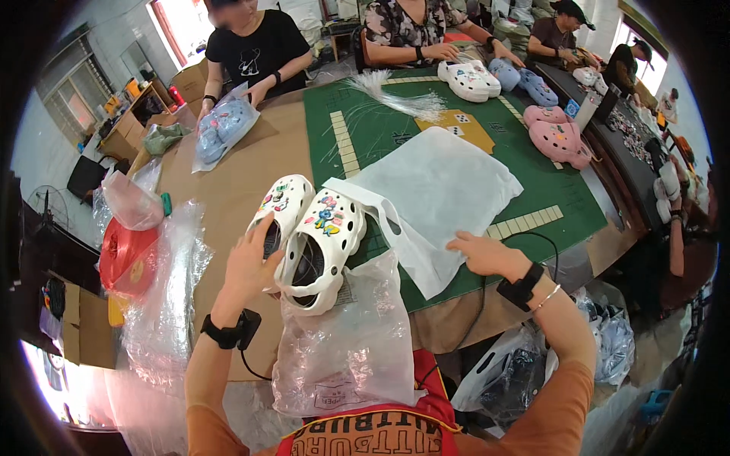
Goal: Placing pairs of foam clogs into plastic bags and passing them down an assembly line.
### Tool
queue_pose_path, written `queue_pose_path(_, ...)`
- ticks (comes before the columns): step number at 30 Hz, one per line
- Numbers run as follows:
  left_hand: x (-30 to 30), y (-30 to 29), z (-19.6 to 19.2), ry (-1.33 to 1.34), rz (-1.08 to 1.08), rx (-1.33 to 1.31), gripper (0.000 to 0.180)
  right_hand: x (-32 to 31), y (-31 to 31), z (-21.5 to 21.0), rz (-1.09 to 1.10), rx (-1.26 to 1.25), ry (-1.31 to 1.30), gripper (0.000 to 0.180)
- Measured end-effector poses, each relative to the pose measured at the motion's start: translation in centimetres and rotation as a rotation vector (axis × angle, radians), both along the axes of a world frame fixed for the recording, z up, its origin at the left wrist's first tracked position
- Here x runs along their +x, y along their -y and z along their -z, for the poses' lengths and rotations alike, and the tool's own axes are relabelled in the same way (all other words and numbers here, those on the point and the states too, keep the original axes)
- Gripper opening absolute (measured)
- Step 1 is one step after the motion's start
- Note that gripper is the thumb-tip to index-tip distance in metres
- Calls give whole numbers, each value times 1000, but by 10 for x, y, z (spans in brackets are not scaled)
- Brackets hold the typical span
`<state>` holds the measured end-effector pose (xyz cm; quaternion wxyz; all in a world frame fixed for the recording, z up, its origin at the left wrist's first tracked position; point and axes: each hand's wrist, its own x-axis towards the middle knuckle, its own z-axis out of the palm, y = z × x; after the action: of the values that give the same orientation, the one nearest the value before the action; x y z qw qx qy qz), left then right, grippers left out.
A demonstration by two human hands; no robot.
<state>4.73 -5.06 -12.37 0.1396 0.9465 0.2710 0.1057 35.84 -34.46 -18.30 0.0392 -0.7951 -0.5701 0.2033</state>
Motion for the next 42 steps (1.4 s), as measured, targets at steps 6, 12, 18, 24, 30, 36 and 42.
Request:
queue_pose_path(6, -7, 31, -8, 309, 259, -28, 39, -55, -36, -37, -197, 574, 207, 40)
queue_pose_path(12, 16, 67, 6, 215, 518, 245, 31, -75, -48, -10, -150, 257, 331, 50)
queue_pose_path(18, 13, 33, 20, 350, 146, 195, 25, -65, -36, 13, -149, 222, 232, 53)
queue_pose_path(24, 10, -22, 22, -123, -188, -59, 48, -68, -30, -9, 140, 285, -359, 32)
queue_pose_path(30, 41, -34, 23, -328, -151, -121, 66, -102, -53, -15, 153, 100, -291, 64)
queue_pose_path(36, 40, -30, 35, -225, -251, -39, 57, -120, -64, -40, 230, 52, -463, 68)
queue_pose_path(42, 42, -22, 20, -276, -211, -62, 53, -130, -59, -30, 54, 113, -67, 40)
